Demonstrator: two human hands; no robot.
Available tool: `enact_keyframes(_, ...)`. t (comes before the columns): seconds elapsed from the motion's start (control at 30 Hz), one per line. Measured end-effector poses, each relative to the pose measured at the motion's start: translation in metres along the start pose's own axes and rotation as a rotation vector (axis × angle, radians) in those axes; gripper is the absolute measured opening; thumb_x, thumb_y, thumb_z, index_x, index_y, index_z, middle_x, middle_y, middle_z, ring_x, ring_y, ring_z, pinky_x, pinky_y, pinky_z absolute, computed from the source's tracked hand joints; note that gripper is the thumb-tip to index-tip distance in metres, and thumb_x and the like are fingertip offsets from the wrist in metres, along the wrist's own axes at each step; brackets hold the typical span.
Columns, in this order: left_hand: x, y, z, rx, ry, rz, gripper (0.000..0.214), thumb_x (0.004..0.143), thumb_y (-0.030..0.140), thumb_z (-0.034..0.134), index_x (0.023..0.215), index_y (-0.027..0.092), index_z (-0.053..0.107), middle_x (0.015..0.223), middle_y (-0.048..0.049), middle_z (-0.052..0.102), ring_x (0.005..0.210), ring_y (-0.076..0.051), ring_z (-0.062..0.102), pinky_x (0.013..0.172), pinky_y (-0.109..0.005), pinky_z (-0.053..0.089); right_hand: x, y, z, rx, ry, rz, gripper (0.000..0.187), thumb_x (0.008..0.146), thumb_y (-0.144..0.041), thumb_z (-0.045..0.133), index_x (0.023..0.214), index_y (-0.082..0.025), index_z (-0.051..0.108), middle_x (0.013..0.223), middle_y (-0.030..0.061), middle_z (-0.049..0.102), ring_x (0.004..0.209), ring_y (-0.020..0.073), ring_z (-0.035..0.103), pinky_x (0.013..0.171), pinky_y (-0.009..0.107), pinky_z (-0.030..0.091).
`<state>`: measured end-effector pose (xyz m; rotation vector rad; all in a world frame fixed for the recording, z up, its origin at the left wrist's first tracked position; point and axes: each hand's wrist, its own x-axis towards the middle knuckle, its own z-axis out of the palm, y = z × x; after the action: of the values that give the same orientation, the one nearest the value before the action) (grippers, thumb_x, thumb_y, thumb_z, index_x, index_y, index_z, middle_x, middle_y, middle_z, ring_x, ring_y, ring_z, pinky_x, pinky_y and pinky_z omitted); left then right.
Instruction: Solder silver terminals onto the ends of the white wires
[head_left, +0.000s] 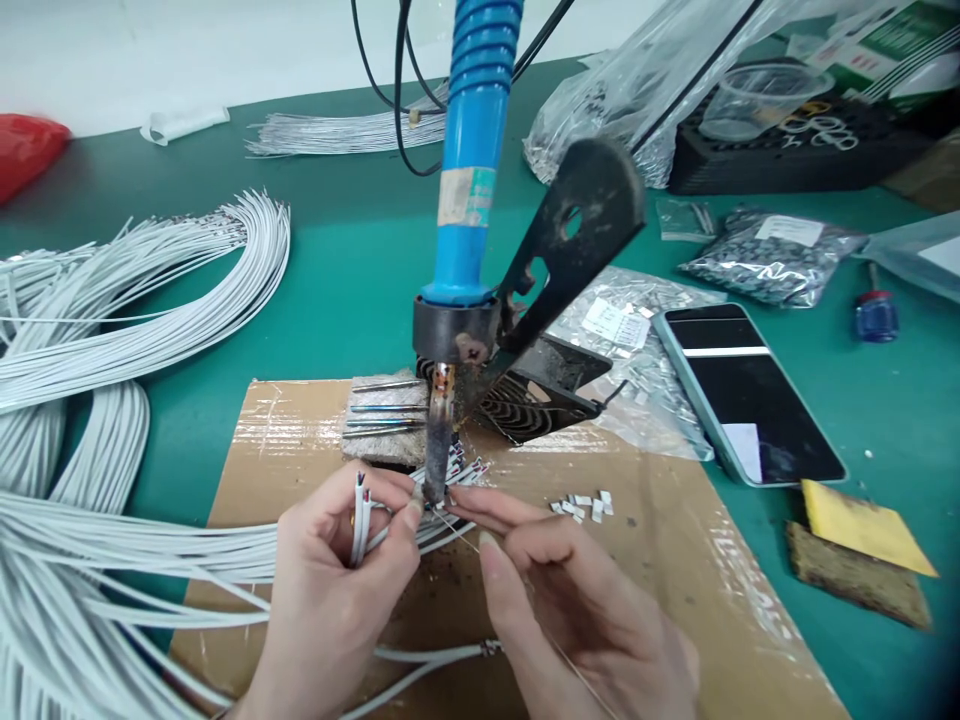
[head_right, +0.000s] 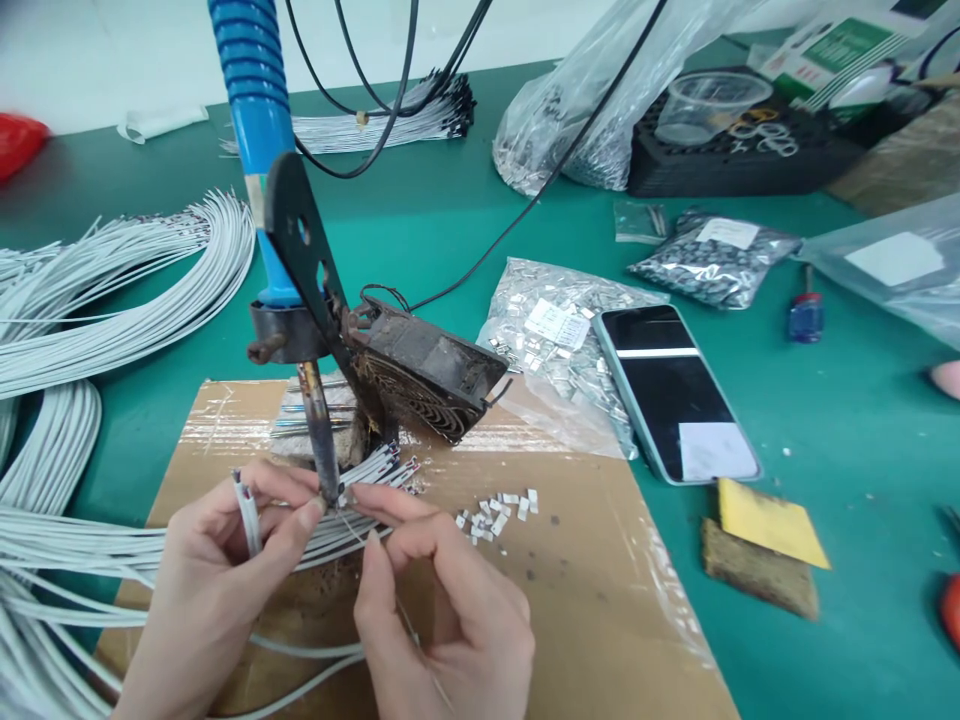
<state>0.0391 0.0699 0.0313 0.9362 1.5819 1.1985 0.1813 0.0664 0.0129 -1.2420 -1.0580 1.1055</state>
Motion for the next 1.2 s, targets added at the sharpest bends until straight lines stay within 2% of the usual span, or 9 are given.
enact_keyframes(0.13,0.0007,-0.0006,-0.0011,0.013,-0.002,0.024,0.017,0.086,0.010,0.073,0.073,0.021,0.073,0.083,0.0013,0.077,0.061,-0.009,0.062,0.055,-0.014,0.048,-0.0004,0.0003,0.0006,-0.010,-0.002,0.008,0.022,0.089,-0.011,0.072,0.075,-0.025,0.066,0.107,0.0003,0.085,0.092,0.0134,0.082,0.080,0.013,0.061)
enact_keyframes(0.23,0.0019,-0.0006,-0.0009,0.017,0.001,0.031,0.018,0.086,0.010,0.073,0.072,0.021,0.073,0.084,0.0016,0.077,0.063,-0.009,0.064,0.057,-0.014,0.049,0.0005,0.0001,-0.0004,-0.028,-0.018,0.008,0.021,0.091,-0.012,0.071,0.075,-0.025,0.066,0.107,0.0035,0.085,0.093,0.0160,0.082,0.082,0.017,0.063)
enact_keyframes(0.33,0.0023,-0.0002,-0.0008,0.020,0.004,0.036,0.017,0.086,0.011,0.073,0.072,0.021,0.073,0.084,0.0006,0.077,0.064,-0.010,0.064,0.057,-0.015,0.050,0.0016,0.0000,-0.0014,-0.051,-0.035,0.000,0.021,0.090,-0.013,0.071,0.074,-0.024,0.065,0.107,0.0063,0.085,0.092,0.0192,0.083,0.079,0.021,0.065)
enact_keyframes(0.47,0.0011,-0.0002,-0.0017,0.025,0.007,0.042,0.016,0.085,0.011,0.075,0.073,0.021,0.073,0.083,-0.0003,0.077,0.063,-0.011,0.064,0.056,-0.016,0.050,0.0025,-0.0002,-0.0013,-0.042,-0.037,-0.025,0.020,0.089,-0.012,0.071,0.074,-0.024,0.066,0.106,0.0053,0.085,0.091,0.0195,0.083,0.073,0.019,0.065)
enact_keyframes(0.63,0.0010,-0.0019,-0.0017,0.030,0.012,0.037,0.017,0.086,0.012,0.074,0.073,0.022,0.073,0.082,0.0016,0.077,0.061,-0.009,0.062,0.055,-0.014,0.048,0.0023,0.0002,-0.0011,-0.076,-0.048,-0.048,0.021,0.090,-0.012,0.069,0.074,-0.023,0.066,0.107,0.0066,0.085,0.091,0.0208,0.083,0.074,0.022,0.066)
enact_keyframes(0.8,0.0026,0.0003,0.0013,0.000,0.004,0.022,0.017,0.082,0.009,0.075,0.071,0.021,0.073,0.080,0.0015,0.077,0.064,-0.010,0.066,0.057,-0.013,0.051,0.0006,0.0026,-0.0024,-0.077,-0.050,-0.027,0.020,0.092,-0.012,0.069,0.075,-0.024,0.065,0.110,0.0041,0.085,0.094,0.0190,0.083,0.077,0.019,0.064)
enact_keyframes(0.93,0.0018,0.0019,0.0013,-0.009,0.006,0.015,0.018,0.082,0.007,0.075,0.071,0.021,0.072,0.079,0.0028,0.076,0.061,-0.008,0.064,0.056,-0.012,0.049,0.0007,0.0028,-0.0036,-0.090,-0.046,-0.029,0.020,0.092,-0.013,0.069,0.075,-0.023,0.065,0.108,0.0056,0.085,0.095,0.0203,0.083,0.084,0.023,0.065)
enact_keyframes(1.1,0.0017,-0.0002,-0.0004,-0.007,-0.014,0.027,0.019,0.085,0.007,0.073,0.073,0.021,0.073,0.081,0.0033,0.078,0.066,-0.008,0.068,0.060,-0.011,0.051,0.0015,0.0016,-0.0028,-0.089,-0.050,-0.044,0.020,0.092,-0.013,0.069,0.076,-0.024,0.065,0.108,0.0043,0.085,0.092,0.0186,0.083,0.077,0.019,0.064)
enact_keyframes(1.2,0.0023,0.0008,0.0011,-0.005,-0.010,0.046,0.020,0.085,0.006,0.073,0.072,0.021,0.073,0.081,0.0037,0.078,0.066,-0.008,0.068,0.061,-0.010,0.052,0.0013,0.0019,-0.0019,-0.098,-0.048,-0.057,0.020,0.092,-0.012,0.069,0.077,-0.025,0.064,0.109,0.0011,0.085,0.093,0.0165,0.082,0.079,0.018,0.062)
